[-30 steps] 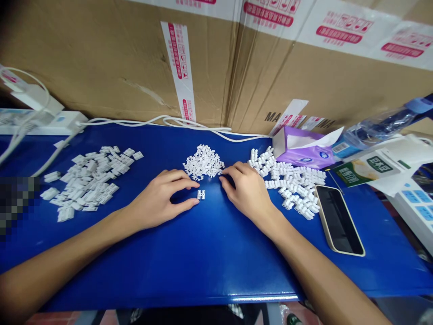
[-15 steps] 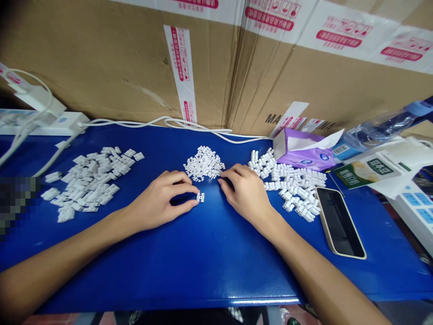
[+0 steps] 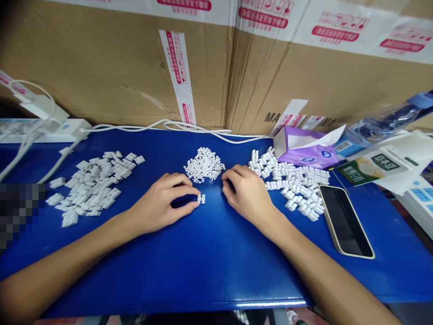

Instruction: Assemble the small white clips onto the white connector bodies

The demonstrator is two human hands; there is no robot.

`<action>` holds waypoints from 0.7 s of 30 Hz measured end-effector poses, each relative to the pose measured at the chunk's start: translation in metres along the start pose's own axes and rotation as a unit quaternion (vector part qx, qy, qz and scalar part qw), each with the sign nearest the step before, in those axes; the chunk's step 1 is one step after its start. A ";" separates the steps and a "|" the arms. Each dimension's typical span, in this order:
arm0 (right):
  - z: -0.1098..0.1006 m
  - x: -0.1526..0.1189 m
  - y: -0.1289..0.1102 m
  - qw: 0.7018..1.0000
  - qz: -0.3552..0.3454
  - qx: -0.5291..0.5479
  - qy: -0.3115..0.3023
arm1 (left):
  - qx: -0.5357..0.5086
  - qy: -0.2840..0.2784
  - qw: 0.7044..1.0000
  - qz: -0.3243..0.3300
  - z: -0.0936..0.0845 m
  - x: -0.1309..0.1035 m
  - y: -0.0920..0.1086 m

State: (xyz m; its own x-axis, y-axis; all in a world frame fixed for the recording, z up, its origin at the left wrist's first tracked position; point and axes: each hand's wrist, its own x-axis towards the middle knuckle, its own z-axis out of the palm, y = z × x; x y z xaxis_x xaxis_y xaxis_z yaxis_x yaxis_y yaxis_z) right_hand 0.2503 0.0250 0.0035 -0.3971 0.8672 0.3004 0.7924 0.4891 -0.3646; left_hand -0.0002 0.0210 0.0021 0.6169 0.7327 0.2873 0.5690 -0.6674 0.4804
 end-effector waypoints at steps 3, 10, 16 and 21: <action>-0.001 -0.001 -0.001 1.000 -0.005 0.005 -0.004 | 0.002 0.000 1.000 0.002 0.001 0.000 0.000; -0.001 -0.002 -0.002 1.000 -0.013 0.018 0.009 | 0.004 0.004 1.000 0.004 0.001 -0.001 0.000; -0.002 -0.001 -0.002 1.000 -0.008 0.020 0.003 | 0.013 -0.004 1.000 0.005 0.000 -0.001 0.000; -0.003 -0.001 -0.004 1.000 -0.005 0.013 -0.002 | 0.013 -0.004 1.000 0.008 0.000 -0.001 0.000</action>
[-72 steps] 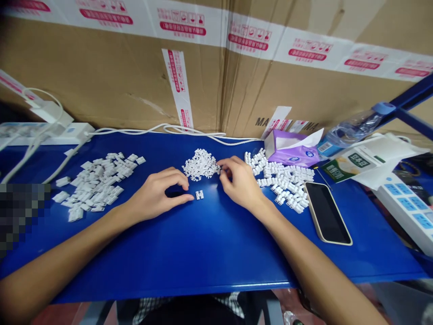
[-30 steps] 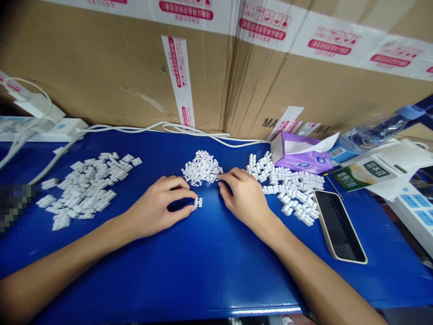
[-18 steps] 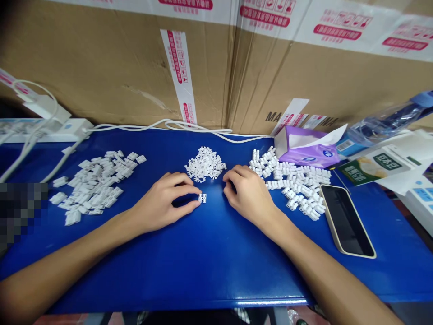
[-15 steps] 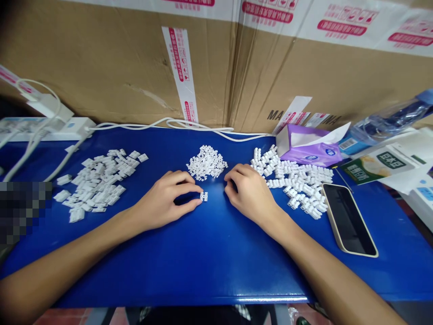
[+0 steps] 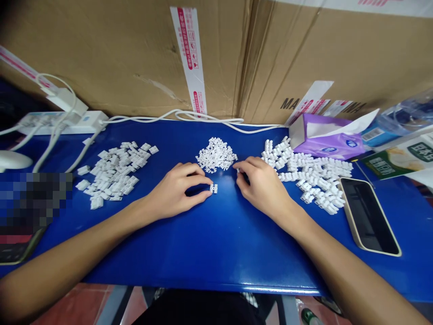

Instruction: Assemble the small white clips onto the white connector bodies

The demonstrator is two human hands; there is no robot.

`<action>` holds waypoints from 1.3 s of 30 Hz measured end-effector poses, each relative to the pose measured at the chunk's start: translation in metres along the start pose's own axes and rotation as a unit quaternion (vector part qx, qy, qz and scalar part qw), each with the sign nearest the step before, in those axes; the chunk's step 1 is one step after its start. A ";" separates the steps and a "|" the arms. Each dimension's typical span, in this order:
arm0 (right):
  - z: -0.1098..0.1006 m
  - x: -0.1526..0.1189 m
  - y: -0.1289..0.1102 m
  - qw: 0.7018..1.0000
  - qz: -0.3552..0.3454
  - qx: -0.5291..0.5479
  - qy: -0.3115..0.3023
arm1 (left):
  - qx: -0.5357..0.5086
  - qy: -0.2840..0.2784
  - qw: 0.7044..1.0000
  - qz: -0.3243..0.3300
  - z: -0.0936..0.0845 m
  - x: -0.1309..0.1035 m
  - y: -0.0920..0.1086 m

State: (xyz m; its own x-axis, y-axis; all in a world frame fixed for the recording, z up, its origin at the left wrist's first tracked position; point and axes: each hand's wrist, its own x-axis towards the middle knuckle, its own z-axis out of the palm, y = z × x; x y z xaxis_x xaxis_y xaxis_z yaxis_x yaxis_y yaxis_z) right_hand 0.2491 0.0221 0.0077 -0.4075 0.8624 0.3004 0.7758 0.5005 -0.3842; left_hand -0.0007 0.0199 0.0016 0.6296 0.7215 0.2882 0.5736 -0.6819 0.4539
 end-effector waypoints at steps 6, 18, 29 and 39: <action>0.001 -0.001 0.001 1.000 -0.007 -0.006 -0.007 | 0.002 -0.007 1.000 -0.001 -0.001 0.000 0.000; 0.001 -0.004 -0.012 0.994 -0.032 0.102 -0.015 | 0.004 -0.003 1.000 0.003 0.000 -0.001 0.000; 0.005 -0.008 -0.022 0.977 0.004 0.204 -0.057 | -0.001 0.013 1.000 0.011 0.002 -0.001 0.000; 0.005 -0.008 -0.020 0.970 0.024 0.232 -0.069 | -0.005 0.015 1.000 0.012 0.002 -0.002 0.000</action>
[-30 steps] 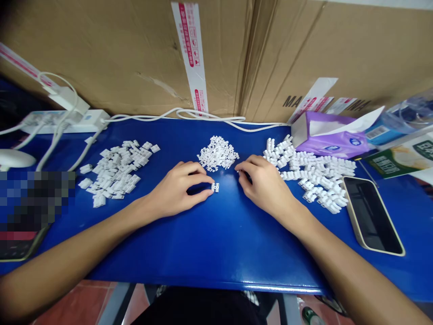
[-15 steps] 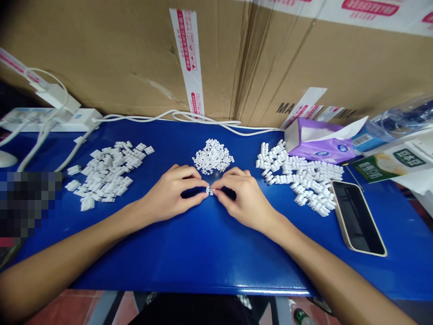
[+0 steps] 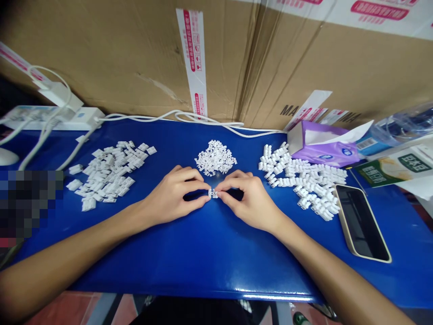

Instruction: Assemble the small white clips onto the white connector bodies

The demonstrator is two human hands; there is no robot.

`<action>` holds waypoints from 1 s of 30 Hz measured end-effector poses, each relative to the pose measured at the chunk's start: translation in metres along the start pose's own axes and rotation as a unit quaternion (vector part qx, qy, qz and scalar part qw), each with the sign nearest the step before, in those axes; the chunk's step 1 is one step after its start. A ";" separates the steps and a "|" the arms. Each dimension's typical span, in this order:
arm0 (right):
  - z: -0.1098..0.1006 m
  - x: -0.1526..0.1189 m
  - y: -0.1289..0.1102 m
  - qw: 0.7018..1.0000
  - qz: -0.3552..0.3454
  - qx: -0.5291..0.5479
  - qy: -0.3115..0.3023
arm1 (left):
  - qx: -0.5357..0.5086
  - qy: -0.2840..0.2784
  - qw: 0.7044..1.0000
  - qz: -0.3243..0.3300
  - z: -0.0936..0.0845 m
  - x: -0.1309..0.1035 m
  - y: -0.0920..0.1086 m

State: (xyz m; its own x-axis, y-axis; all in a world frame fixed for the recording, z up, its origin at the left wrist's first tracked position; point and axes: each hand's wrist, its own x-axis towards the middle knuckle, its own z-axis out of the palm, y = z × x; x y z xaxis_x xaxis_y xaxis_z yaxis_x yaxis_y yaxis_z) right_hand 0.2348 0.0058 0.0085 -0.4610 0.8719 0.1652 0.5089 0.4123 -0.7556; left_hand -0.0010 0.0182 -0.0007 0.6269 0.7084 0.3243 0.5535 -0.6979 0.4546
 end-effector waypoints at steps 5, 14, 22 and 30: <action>0.000 0.001 0.000 1.000 -0.002 -0.010 -0.005 | 0.000 0.005 1.000 0.003 0.000 0.000 0.000; 0.000 0.001 -0.002 0.999 -0.021 -0.024 -0.014 | 0.000 0.003 1.000 0.005 0.001 0.000 0.000; 0.003 0.002 -0.005 0.999 -0.016 -0.037 0.000 | -0.005 -0.003 1.000 0.006 0.001 0.000 0.000; 0.006 0.003 -0.006 0.999 0.000 -0.029 0.014 | -0.003 -0.001 1.000 0.008 0.001 0.000 0.000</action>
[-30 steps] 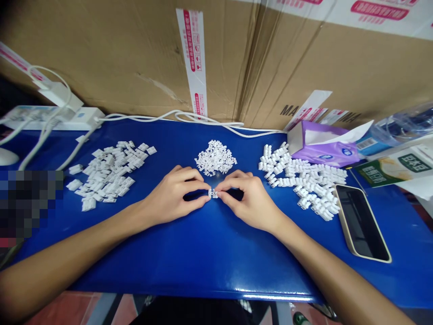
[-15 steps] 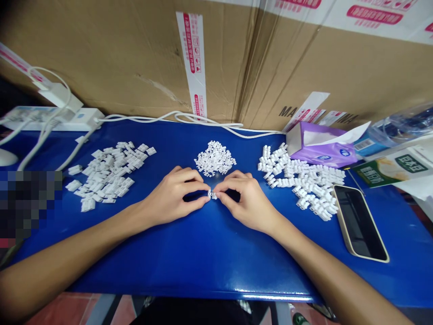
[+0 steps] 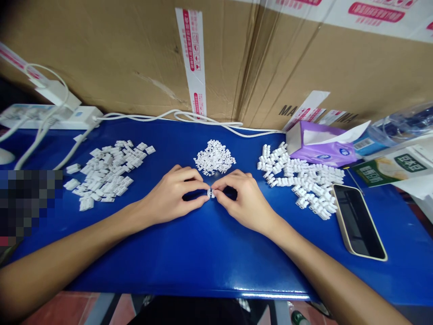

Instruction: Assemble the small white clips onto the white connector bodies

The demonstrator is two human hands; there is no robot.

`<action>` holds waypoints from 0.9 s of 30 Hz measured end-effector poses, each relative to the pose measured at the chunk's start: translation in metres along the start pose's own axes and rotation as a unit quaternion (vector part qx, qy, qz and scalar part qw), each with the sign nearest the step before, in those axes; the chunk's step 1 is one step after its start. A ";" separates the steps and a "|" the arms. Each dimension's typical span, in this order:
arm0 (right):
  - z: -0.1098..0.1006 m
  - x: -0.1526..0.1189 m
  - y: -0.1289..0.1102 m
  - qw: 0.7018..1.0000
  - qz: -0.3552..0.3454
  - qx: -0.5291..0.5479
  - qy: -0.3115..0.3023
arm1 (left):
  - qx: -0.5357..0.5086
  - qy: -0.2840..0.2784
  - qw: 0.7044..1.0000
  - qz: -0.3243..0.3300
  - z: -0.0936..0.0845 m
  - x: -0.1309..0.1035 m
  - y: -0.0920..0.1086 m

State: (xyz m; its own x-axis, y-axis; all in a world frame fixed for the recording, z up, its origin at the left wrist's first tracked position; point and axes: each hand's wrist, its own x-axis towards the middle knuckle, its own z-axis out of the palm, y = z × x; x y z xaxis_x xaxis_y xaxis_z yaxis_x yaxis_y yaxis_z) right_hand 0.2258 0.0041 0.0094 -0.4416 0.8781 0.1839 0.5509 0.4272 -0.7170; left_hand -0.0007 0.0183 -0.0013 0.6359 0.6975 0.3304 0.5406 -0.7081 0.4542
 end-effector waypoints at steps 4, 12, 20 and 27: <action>0.002 0.000 -0.001 1.000 0.014 0.011 0.016 | 0.004 -0.001 1.000 -0.001 0.000 0.000 0.000; 0.002 0.001 0.000 0.999 0.022 0.022 0.024 | 0.006 -0.002 1.000 0.000 0.000 0.001 0.000; 0.002 0.001 0.002 1.000 -0.010 -0.013 0.017 | 0.008 -0.001 1.000 -0.002 0.001 0.001 0.000; -0.008 0.000 0.008 0.994 -0.086 -0.056 -0.034 | 0.008 0.004 1.000 -0.001 0.000 0.001 0.000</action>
State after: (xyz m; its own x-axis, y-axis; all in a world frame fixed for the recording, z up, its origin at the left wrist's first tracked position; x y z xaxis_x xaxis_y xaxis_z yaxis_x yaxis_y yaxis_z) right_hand 0.2358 0.0088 0.0088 -0.5812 0.7747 0.2491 0.5367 0.5950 -0.5983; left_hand 0.0000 0.0187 -0.0015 0.6306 0.6995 0.3363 0.5503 -0.7085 0.4419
